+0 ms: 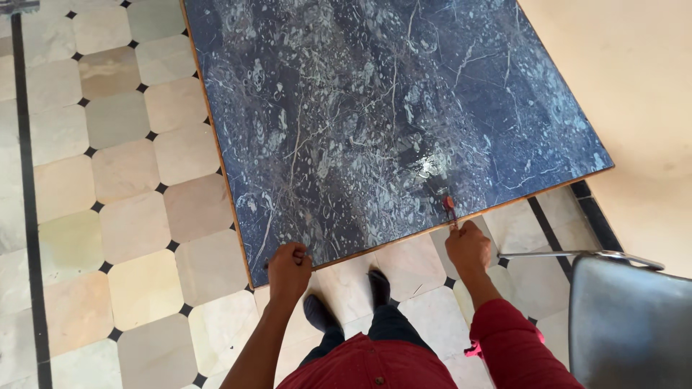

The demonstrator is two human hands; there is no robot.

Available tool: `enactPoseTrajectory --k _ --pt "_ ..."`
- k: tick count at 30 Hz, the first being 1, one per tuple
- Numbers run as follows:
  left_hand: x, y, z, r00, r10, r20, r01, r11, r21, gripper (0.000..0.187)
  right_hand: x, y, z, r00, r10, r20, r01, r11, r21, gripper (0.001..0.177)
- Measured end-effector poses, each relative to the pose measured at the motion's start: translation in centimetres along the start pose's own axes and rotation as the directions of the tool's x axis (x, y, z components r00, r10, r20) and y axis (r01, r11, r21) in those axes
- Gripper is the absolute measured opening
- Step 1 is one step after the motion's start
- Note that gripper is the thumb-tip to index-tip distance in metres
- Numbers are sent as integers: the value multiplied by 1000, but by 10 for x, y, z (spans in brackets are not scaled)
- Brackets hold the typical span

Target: The person cleans a marble tabletop using a blue cloth and a toothbrush. They move a chair aside, open a water bottle, and scrub the surface with the toothbrush while occasionally wiping with the cloth.

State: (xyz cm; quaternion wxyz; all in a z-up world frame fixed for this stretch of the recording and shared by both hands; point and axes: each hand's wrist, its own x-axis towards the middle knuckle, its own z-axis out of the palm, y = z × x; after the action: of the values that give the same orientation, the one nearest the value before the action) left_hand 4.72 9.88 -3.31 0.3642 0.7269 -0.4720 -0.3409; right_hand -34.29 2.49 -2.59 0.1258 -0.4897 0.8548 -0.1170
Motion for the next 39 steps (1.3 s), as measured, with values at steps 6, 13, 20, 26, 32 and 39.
enactPoseTrajectory --k 6,13,20,26,32,39 --pt "1 3 -3 1000 2 17 -2 1000 -1 24 -73 -70 29 977 -144 156 148 989 -15 25" --pt "-1 3 -7 1000 4 27 -4 1000 1 25 -166 -137 46 798 -492 349 459 871 178 24" --pt "-4 8 -8 999 37 2 -37 996 79 23 -69 -76 35 950 -287 125 282 958 54 18" --pt "-11 6 -26 988 42 -147 -3 968 252 29 -16 4 9 999 -25 24 25 999 -34 25" --pt "-15 2 -43 987 88 -137 -39 944 329 29 -40 5 22 988 -144 -51 143 989 -27 27" --pt "34 -25 -44 929 -302 212 216 911 351 40 -121 -72 62 951 -302 61 289 943 162 24"
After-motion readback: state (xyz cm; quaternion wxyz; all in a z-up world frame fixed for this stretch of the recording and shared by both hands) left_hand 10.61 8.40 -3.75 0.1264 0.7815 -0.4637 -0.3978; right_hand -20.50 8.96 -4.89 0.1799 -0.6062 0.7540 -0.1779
